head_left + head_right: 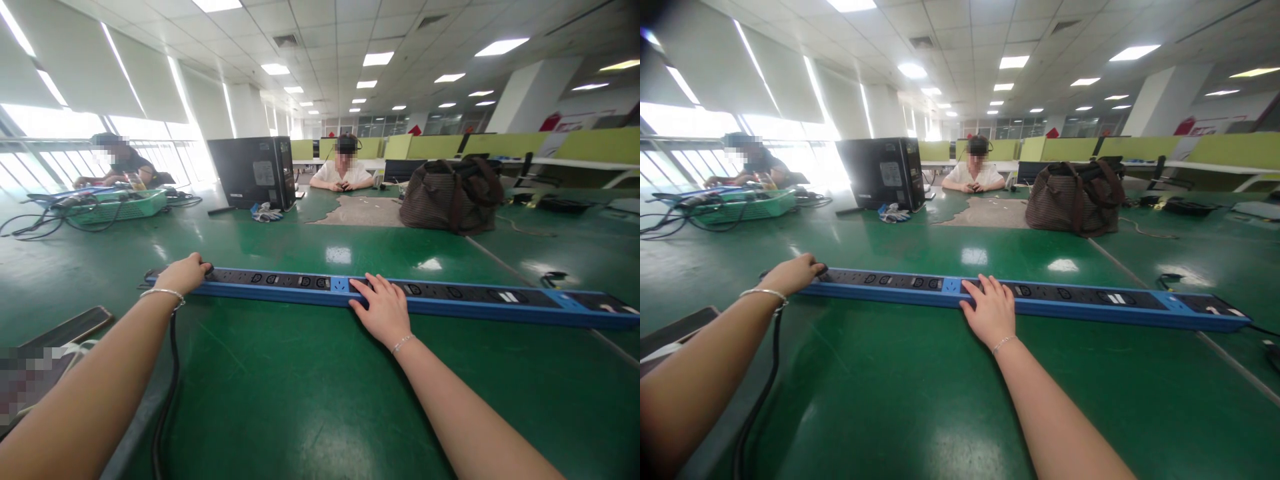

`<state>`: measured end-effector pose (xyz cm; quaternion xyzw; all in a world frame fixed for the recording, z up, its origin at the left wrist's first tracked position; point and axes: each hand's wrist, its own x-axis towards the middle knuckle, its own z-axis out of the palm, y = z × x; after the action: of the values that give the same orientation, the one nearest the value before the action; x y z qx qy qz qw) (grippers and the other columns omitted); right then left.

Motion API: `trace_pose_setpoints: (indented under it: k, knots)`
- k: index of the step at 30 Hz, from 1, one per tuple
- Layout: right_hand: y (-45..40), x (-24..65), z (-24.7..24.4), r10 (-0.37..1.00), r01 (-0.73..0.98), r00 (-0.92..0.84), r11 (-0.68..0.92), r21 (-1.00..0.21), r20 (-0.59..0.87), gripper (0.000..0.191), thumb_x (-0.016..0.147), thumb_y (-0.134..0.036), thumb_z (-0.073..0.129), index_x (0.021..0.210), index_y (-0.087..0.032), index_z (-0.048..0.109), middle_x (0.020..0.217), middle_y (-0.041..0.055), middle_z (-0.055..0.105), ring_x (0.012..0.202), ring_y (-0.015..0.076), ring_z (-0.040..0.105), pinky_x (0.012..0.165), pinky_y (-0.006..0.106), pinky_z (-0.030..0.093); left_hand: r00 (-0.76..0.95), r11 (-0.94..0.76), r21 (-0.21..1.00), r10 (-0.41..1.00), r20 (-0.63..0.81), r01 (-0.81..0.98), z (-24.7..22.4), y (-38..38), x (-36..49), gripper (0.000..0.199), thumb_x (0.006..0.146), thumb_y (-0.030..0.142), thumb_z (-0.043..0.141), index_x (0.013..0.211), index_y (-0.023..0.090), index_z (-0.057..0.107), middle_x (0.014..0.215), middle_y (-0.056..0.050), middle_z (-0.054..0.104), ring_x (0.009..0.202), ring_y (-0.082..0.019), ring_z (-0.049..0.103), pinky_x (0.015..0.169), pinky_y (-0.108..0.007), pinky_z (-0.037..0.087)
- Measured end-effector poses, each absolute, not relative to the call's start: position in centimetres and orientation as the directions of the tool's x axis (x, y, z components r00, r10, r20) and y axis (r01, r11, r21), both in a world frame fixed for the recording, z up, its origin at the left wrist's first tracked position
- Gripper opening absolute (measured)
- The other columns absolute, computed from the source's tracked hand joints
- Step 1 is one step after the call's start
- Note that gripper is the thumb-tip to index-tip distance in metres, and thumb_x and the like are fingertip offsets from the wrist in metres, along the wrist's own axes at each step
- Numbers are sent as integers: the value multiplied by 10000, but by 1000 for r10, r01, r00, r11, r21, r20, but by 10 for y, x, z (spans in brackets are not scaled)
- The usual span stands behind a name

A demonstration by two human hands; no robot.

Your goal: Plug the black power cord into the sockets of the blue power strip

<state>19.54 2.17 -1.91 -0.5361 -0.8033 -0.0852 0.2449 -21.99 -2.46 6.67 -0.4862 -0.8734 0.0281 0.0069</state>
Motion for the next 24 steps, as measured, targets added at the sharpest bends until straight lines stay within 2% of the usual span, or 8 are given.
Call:
trace_pose_setpoints:
  k: [9, 24]
  knots:
    - [22, 195, -18, 819, 902, -307, 413, -128, 484, 399, 834, -427, 503, 1222, -358, 560, 1338, 49, 486, 1254, 247, 367, 1005, 444, 233, -516, 513, -65, 855, -51, 856, 57, -18, -222, 493, 836, 457, 273, 1100, 101, 488, 1047, -262, 628, 955, -354, 605, 752, -393, 426]
    - [22, 196, -18, 810, 899, -312, 421, -121, 497, 386, 826, -411, 517, 1204, -357, 575, 1321, 51, 503, 1245, 248, 384, 998, 444, 252, -541, 540, -37, 838, -69, 841, 51, -12, -235, 508, 807, 503, 288, 1075, 120, 487, 1065, -212, 634, 970, -328, 609, 780, -393, 434]
